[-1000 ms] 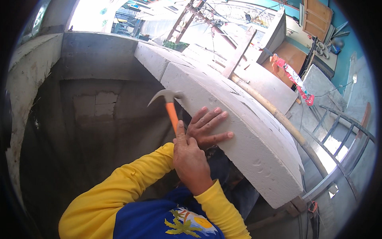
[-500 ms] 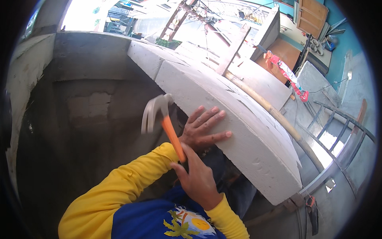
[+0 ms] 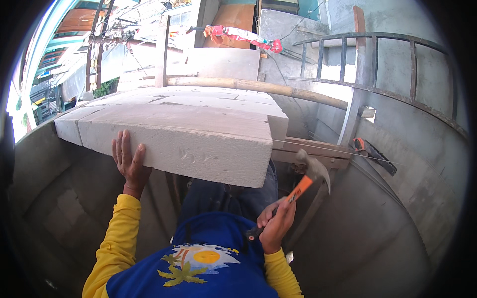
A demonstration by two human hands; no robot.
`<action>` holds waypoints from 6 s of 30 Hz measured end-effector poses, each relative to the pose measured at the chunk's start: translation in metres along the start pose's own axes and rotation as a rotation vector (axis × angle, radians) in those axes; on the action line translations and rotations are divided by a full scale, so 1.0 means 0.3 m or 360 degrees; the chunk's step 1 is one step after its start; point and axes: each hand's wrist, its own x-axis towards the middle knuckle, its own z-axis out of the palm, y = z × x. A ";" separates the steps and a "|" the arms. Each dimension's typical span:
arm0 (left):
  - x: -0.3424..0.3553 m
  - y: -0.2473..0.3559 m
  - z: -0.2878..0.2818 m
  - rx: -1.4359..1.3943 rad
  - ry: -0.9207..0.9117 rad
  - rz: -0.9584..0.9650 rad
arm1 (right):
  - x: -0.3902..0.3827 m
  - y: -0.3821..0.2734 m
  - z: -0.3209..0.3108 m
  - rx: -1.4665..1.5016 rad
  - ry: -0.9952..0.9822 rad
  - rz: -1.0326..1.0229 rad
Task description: The person lifts and positions a large white aerated concrete block onto a wall, taps it with a hammer to align it, then uses a trowel to apply and smooth mortar along the joint between the block and the wall. The person works from a scaffold or elevated platform in an outdoor construction area.
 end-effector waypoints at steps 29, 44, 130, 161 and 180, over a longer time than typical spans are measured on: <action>-0.015 -0.030 -0.006 -0.0035 -0.0039 -0.0010 | 0.149 0.022 0.066 0.0005 -0.0020 0.0470; -0.011 -0.033 0.001 -0.0047 -0.0044 -0.0004 | 0.141 0.025 0.074 -0.0213 -0.0169 0.0523; 0.004 -0.221 -0.087 -0.0282 -0.0260 -0.1131 | 0.579 -0.217 1.125 -0.2110 -0.1743 -0.1311; -0.008 -0.226 -0.098 -0.0255 -0.0302 -0.1167 | 0.527 -0.138 1.235 -0.2101 -0.1506 -0.1296; -0.001 -0.222 -0.068 -0.0309 -0.0176 -0.1044 | 0.630 -0.354 1.000 -0.2307 -0.1749 -0.1664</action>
